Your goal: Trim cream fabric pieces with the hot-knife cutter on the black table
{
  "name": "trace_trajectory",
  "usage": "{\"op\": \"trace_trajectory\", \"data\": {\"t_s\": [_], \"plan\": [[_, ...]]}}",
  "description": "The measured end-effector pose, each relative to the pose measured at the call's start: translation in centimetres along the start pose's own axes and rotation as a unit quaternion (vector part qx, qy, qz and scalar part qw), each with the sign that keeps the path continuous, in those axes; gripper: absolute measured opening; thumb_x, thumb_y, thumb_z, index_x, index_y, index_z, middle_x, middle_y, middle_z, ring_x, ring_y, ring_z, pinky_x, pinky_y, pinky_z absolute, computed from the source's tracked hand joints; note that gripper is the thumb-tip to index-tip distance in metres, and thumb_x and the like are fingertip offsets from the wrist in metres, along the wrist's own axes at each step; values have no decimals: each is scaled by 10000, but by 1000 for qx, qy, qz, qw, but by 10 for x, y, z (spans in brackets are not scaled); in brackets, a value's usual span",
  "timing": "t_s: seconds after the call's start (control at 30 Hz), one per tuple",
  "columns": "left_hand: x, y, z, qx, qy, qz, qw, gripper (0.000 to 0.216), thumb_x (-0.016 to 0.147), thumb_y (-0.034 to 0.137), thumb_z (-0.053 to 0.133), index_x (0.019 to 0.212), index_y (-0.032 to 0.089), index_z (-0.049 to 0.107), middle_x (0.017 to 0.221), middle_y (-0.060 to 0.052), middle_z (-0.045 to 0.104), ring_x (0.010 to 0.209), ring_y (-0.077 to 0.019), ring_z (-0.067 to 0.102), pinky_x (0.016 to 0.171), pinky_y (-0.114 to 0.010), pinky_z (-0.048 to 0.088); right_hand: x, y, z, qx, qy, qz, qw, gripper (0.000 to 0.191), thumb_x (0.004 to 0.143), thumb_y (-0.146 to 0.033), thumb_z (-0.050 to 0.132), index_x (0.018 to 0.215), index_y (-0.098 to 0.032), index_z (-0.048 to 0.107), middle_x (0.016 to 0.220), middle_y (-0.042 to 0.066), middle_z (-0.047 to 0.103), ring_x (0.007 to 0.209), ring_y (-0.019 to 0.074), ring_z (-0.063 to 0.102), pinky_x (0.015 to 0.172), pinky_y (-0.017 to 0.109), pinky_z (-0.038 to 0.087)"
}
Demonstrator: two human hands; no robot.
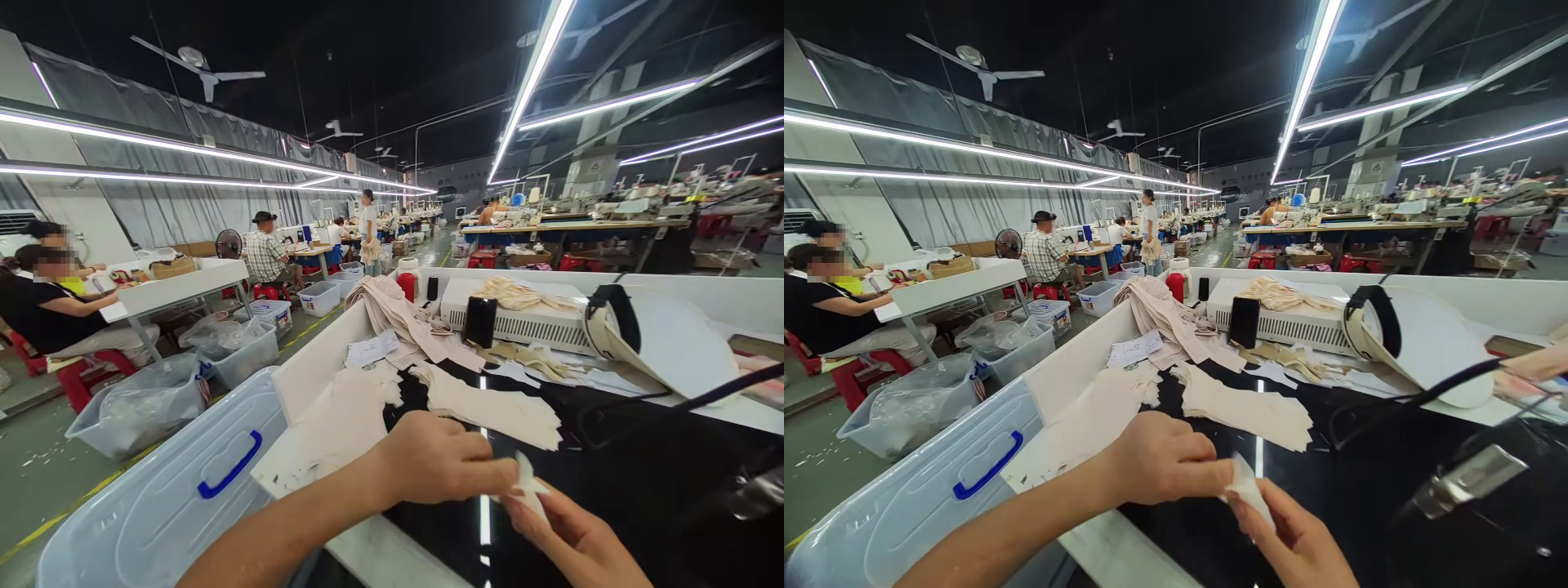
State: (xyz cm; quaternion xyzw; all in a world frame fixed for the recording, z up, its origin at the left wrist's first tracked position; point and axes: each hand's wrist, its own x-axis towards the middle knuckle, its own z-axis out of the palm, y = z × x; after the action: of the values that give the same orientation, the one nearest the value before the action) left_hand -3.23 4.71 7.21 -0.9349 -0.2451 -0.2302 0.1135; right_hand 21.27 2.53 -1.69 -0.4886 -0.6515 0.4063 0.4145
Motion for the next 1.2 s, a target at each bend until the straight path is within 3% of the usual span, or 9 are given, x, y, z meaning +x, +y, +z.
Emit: {"op": "trace_trajectory", "data": {"t_s": [0.07, 0.13, 0.2, 0.37, 0.53, 0.67, 0.8, 1.0, 1.2], "plan": [[-6, 6, 19, 60, 51, 93, 993, 216, 1205, 390, 610, 1192, 306, 809, 906, 41, 768, 652, -128, 556, 538, -313, 281, 11, 10, -10, -66, -12, -40, 997, 347, 933, -521, 691, 1065, -267, 886, 914, 41, 854, 816, 290, 816, 734, 327, 677], [-18, 16, 40, 80, 77, 120, 986, 302, 1200, 520, 633, 1136, 270, 790, 938, 39, 779, 698, -137, 598, 561, -324, 331, 15, 17, -11, -183, 29, -116, 976, 376, 971, -328, 531, 1092, -262, 881, 1067, 58, 885, 969, 282, 852, 859, 353, 706], [-33, 26, 57, 72, 60, 108, 990, 433, 1189, 640, 600, 1114, 248, 767, 971, 23, 787, 777, -153, 654, 621, -337, 400, 16, 21, -8, -331, 46, -216, 917, 510, 910, -120, 430, 1138, -242, 870, 1105, 70, 879, 1033, 259, 847, 918, 378, 713], [-63, 33, 71, 36, -37, 64, 997, 417, 1185, 625, 617, 1315, 243, 723, 1153, -22, 799, 942, -186, 712, 785, -356, 502, 21, 24, -3, -426, 36, -220, 877, 667, 830, 92, 451, 1216, -263, 863, 1146, 48, 866, 1096, 228, 817, 969, 352, 683], [-70, 35, 69, 15, -62, 44, 997, 355, 1174, 562, 674, 1341, 251, 711, 1215, -41, 790, 1041, -216, 715, 844, -360, 538, 30, 29, -20, -509, 88, -210, 830, 571, 895, 113, 525, 1255, -205, 832, 1225, 135, 844, 1166, 325, 791, 894, 406, 682], [-73, 36, 70, -5, -58, 37, 998, 324, 1168, 519, 698, 1338, 243, 700, 1234, -42, 791, 1050, -230, 715, 869, -369, 553, 26, 27, -32, -545, 127, -217, 800, 558, 912, 100, 533, 1355, -137, 779, 1323, 204, 806, 1252, 388, 756, 952, 485, 685], [-74, 37, 71, -12, -55, 23, 998, 313, 1156, 491, 726, 1352, 250, 687, 1223, -36, 790, 1042, -235, 712, 889, -371, 563, 4, 22, -23, -543, 124, -259, 789, 725, 820, 154, 466, 1366, -213, 770, 1292, 115, 819, 1246, 300, 765, 957, 399, 672], [-65, 47, 82, 21, -76, 12, 997, 409, 1145, 622, 689, 1364, 276, 697, 1110, -19, 755, 937, -208, 697, 858, -352, 570, -20, 37, -16, -471, 112, -372, 792, 637, 781, 113, 462, 1187, -237, 805, 1035, 35, 832, 957, 218, 825, 813, 337, 677], [-61, 47, 110, 48, -73, 11, 996, 571, 1102, 797, 611, 1271, 273, 762, 985, -13, 712, 814, -194, 684, 771, -334, 570, -14, 69, -33, -467, 129, -408, 774, 681, 837, 99, 453, 1297, -248, 816, 1210, 30, 861, 1055, 212, 847, 845, 331, 685]]}}
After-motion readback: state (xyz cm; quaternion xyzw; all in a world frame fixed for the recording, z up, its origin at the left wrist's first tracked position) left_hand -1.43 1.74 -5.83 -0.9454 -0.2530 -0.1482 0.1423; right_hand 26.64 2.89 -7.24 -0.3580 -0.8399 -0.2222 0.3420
